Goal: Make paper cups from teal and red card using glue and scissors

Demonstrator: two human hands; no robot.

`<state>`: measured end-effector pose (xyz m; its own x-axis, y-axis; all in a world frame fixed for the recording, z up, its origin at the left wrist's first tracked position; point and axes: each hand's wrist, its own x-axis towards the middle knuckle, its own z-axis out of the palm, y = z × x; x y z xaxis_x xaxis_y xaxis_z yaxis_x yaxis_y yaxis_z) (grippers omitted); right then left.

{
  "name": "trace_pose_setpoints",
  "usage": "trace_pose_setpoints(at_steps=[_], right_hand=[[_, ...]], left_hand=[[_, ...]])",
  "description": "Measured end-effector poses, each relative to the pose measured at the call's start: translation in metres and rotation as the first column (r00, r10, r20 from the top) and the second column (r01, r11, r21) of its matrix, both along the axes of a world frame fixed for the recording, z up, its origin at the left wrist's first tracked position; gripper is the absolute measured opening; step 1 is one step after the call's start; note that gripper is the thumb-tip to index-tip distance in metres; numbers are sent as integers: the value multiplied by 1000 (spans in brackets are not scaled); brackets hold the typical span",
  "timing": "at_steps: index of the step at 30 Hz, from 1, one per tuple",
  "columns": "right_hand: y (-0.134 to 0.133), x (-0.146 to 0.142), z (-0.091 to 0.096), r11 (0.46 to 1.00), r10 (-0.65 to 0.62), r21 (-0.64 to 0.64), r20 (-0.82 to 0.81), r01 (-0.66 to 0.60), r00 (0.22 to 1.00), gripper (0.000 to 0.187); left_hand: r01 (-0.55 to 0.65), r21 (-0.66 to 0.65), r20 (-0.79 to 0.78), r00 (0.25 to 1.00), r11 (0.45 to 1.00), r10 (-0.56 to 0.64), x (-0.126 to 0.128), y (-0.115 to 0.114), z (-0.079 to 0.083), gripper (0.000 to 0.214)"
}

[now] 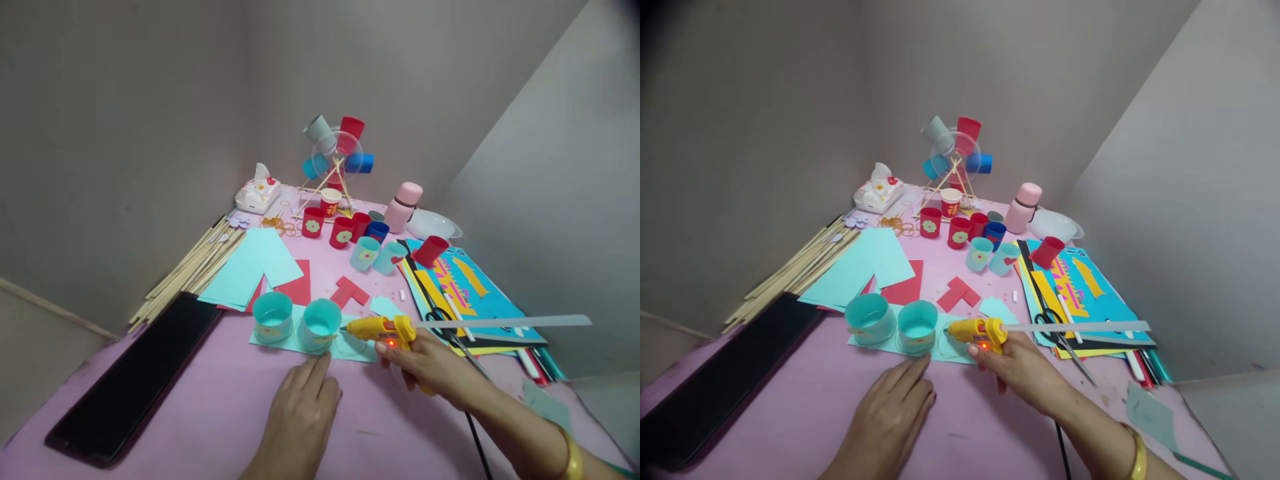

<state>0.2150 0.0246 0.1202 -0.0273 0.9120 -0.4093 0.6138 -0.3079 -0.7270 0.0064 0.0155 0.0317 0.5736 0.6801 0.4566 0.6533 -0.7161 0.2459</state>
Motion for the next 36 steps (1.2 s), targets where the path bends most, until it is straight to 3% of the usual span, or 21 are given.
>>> trace_pose_setpoints(at_steps=[8,14,24,31,36], right_hand=[[-13,1,4,997,38,-77,120,-29,992,42],[-22,6,5,995,30,-99,169,-13,985,39],[-9,-4,-4,999,48,-14,35,-47,998,35],[-2,-1,-8,1000,-10,-4,26,11,1000,34],[-4,-2,-8,1000,24,-11,44,-24,999,36]], left_hand=[[-8,9,9,1000,1000,8,1,0,0,19],[-21,14,-5,1000,1000,21,1,0,2,21],[-16,47,-5,1000,999,16,2,-1,-1,19],[-23,46,-32,999,999,24,0,0,0,19],[-24,45,-32,999,999,26,0,-1,0,19]])
